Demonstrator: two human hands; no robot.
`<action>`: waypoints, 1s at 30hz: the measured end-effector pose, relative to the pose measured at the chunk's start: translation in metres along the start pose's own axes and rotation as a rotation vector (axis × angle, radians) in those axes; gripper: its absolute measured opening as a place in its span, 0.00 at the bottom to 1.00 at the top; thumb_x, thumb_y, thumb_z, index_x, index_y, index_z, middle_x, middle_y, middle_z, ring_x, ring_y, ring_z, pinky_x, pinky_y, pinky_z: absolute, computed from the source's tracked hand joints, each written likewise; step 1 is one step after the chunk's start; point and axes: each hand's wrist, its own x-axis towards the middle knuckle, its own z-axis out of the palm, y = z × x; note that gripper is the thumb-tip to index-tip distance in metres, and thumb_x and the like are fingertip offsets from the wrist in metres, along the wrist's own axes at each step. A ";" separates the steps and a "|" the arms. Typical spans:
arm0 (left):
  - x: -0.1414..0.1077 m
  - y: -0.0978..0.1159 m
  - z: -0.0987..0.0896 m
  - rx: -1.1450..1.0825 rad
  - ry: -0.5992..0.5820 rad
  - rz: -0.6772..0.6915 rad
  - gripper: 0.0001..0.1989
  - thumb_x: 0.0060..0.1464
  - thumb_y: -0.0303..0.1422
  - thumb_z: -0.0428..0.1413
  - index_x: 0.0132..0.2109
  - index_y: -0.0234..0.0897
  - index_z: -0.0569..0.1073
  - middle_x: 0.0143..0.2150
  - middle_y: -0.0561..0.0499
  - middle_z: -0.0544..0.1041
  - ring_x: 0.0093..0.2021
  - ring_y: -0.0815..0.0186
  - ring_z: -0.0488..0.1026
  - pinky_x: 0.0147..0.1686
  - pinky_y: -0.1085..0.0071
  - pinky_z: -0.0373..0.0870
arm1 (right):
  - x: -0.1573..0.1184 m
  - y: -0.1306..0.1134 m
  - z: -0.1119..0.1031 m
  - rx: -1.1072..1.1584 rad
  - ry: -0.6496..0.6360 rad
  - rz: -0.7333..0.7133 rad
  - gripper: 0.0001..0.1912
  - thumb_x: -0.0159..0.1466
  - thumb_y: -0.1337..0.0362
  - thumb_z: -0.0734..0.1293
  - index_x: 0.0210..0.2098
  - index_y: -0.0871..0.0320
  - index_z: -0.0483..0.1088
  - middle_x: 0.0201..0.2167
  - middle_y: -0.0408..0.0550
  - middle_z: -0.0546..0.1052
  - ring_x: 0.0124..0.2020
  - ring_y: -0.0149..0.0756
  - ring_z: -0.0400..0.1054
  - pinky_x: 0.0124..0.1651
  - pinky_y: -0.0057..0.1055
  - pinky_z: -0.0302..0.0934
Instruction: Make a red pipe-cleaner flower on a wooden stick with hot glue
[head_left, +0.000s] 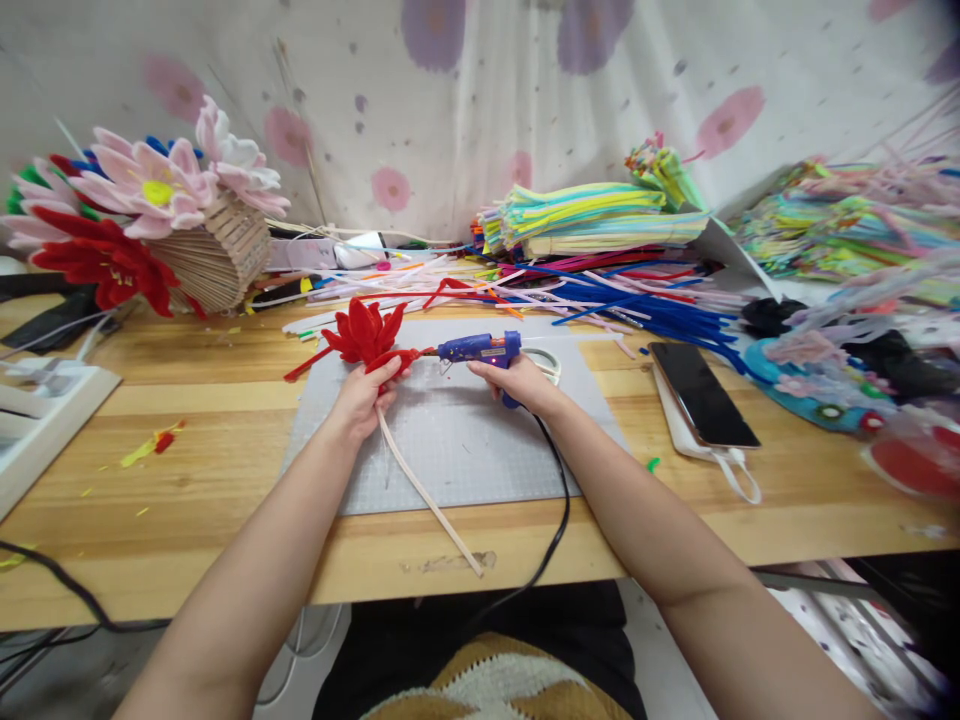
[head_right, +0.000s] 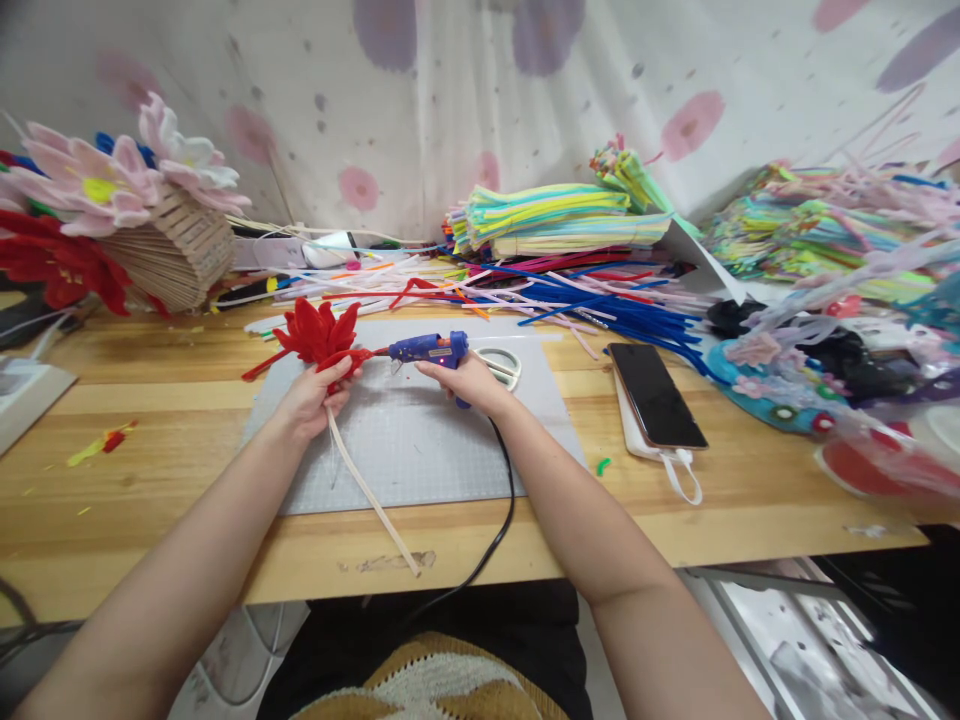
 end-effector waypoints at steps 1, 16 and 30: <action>0.000 0.000 0.000 -0.001 0.002 -0.001 0.05 0.44 0.23 0.59 0.33 0.30 0.72 0.32 0.46 0.77 0.23 0.77 0.70 0.09 0.85 0.46 | 0.000 0.000 0.000 -0.001 0.005 0.000 0.20 0.51 0.47 0.67 0.18 0.57 0.61 0.13 0.40 0.64 0.17 0.27 0.59 0.24 0.27 0.55; 0.001 0.000 -0.002 0.002 -0.024 -0.005 0.05 0.45 0.23 0.58 0.34 0.29 0.74 0.26 0.48 0.76 0.23 0.76 0.70 0.08 0.86 0.46 | -0.002 -0.002 0.000 0.018 -0.029 -0.002 0.20 0.49 0.47 0.68 0.20 0.58 0.63 0.13 0.40 0.65 0.18 0.27 0.59 0.24 0.27 0.55; 0.003 -0.001 -0.003 -0.030 -0.019 -0.009 0.05 0.46 0.22 0.57 0.34 0.27 0.74 0.29 0.47 0.76 0.24 0.75 0.72 0.08 0.86 0.46 | -0.001 -0.003 0.001 -0.029 0.005 0.004 0.20 0.49 0.47 0.68 0.23 0.58 0.65 0.14 0.39 0.65 0.18 0.27 0.59 0.24 0.26 0.55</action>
